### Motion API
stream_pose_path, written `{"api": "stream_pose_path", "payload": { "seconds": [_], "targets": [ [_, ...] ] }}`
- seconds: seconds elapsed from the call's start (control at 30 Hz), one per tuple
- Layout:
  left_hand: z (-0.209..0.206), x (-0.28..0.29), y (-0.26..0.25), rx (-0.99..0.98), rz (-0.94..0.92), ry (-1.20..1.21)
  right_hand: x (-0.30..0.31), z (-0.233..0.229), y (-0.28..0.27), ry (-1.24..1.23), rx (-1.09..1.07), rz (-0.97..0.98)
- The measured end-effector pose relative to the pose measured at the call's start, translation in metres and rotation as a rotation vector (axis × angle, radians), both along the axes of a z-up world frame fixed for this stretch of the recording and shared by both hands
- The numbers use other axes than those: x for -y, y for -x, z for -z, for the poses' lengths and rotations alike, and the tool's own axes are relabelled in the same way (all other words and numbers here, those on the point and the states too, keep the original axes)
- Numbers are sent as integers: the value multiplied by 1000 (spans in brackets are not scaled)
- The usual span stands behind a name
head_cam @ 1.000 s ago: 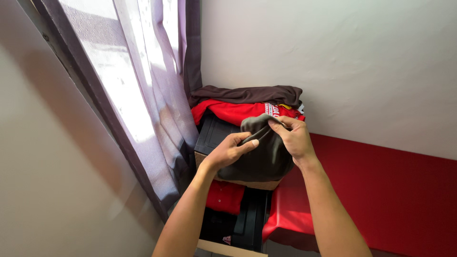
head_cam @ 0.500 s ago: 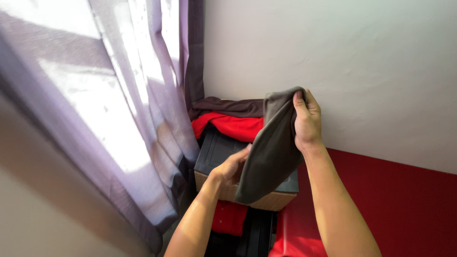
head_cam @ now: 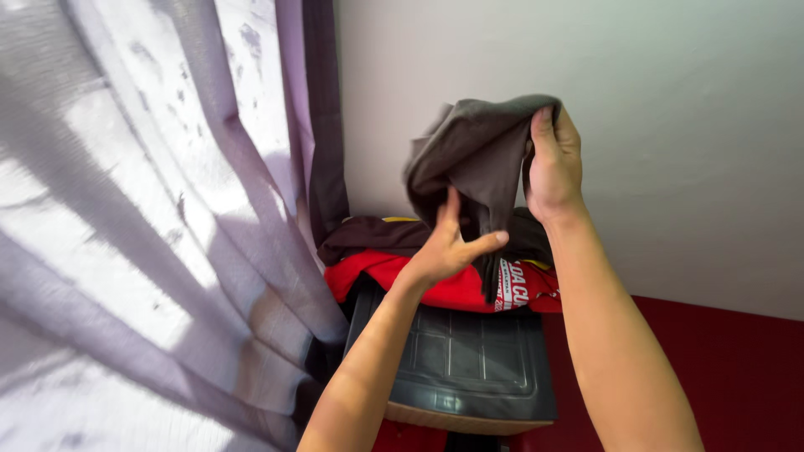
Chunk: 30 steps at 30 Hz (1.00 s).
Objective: The person empties a drawer of clothes onto a stack, closes the drawer, and then folds a red and white polo shirt and a dark grey shirt by hand on a red surface.
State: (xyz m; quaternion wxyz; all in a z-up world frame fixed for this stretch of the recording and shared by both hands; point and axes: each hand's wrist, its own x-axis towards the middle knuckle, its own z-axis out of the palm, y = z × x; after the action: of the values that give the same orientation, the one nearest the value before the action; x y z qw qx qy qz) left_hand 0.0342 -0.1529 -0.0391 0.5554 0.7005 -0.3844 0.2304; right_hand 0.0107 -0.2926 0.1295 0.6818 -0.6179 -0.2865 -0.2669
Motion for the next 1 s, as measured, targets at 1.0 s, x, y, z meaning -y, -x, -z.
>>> {"api": "stream_pose_path", "payload": {
  "seconds": [1.0],
  "targets": [
    [121, -106, -132, -590, -369, -3, 208, 232, -8, 7, -816, 1161]
  ]
}}
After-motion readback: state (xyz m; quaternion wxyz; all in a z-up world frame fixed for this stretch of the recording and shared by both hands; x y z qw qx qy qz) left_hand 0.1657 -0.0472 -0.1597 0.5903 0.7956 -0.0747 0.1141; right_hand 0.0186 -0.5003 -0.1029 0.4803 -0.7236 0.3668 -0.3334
